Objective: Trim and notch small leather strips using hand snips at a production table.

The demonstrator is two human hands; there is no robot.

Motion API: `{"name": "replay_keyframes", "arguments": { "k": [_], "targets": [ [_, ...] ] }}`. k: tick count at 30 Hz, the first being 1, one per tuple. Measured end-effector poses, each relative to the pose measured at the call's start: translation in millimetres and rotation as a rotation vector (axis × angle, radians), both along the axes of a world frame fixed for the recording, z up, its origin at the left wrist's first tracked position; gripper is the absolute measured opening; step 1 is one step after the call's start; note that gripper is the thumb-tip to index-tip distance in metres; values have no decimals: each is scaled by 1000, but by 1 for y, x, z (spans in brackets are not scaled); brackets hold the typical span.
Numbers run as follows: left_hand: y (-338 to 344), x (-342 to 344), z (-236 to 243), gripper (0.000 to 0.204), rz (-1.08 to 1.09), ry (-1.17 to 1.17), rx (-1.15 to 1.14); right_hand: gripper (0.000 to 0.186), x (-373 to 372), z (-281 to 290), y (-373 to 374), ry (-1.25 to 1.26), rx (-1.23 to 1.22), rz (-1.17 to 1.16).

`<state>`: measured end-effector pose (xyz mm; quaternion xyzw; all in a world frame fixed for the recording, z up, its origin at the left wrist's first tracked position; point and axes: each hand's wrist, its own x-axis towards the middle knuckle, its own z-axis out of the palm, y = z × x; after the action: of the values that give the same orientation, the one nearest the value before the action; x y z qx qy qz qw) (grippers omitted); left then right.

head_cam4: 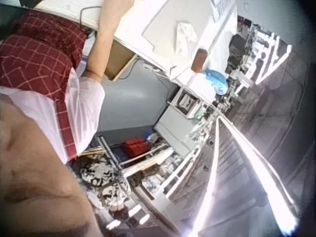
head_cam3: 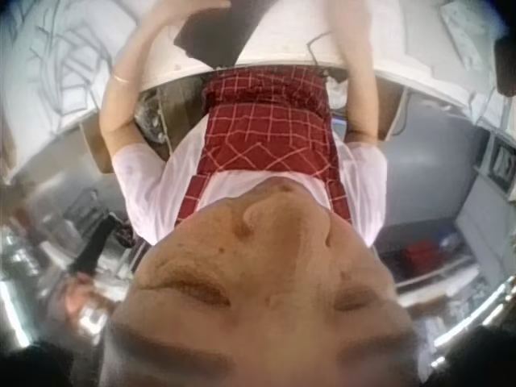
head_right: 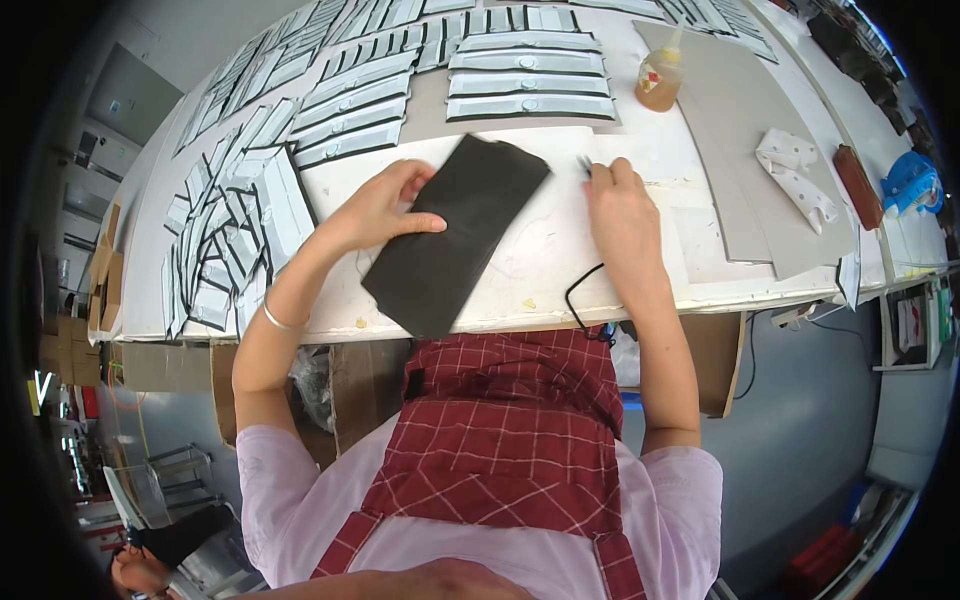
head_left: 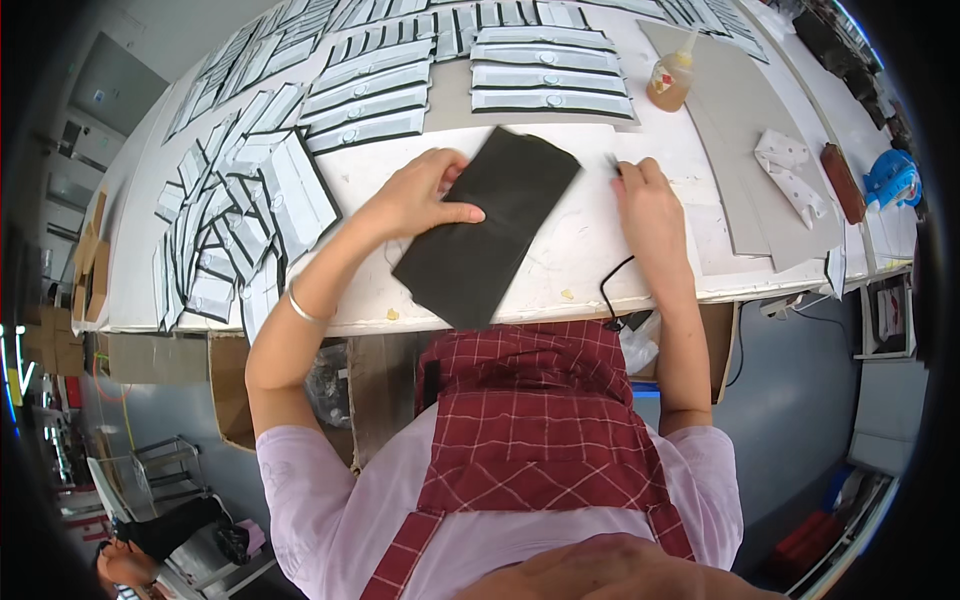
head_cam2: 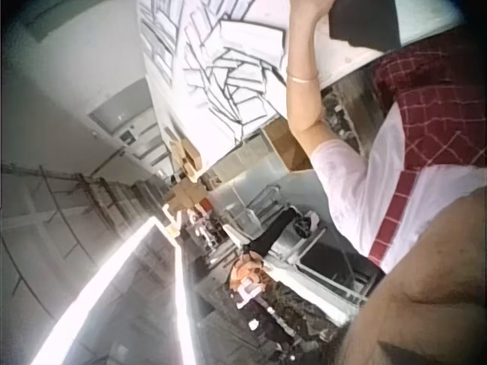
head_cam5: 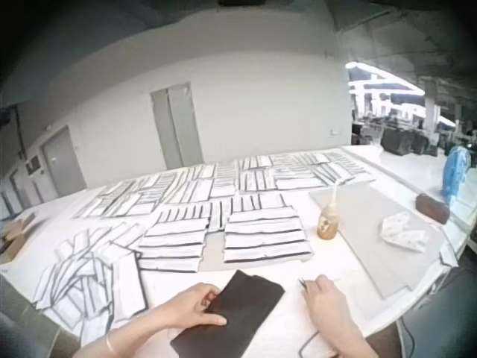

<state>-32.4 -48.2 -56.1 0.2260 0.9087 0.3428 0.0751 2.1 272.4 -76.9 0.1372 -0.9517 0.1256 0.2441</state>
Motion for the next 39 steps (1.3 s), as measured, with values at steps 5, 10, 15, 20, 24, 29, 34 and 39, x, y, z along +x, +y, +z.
{"name": "replay_keyframes", "arguments": {
  "k": [5,10,15,20,24,29,34,39],
  "targets": [
    [13,-38,28,66,-432,-218,-39,14,4,2,27,-131,-264,-96],
    [53,-50,40,53,-638,-213,-74,19,12,22,30,-398,-877,57],
    [50,-41,17,50,-529,-48,29,38,15,24,15,-442,-560,169],
    [20,-4,-4,49,-184,308,48,40,40,43,0,-547,-345,106],
    [21,-7,-18,44,-113,521,-39,32,54,46,-10,-439,-154,84],
    [35,-69,-22,44,-241,953,-119,18,81,26,-37,-275,-216,97],
    [56,-52,18,27,-98,851,-322,25,87,26,-44,-249,-275,23],
    [15,-15,52,52,104,-54,-470,38,80,38,-34,-402,-332,64]
  ]
}}
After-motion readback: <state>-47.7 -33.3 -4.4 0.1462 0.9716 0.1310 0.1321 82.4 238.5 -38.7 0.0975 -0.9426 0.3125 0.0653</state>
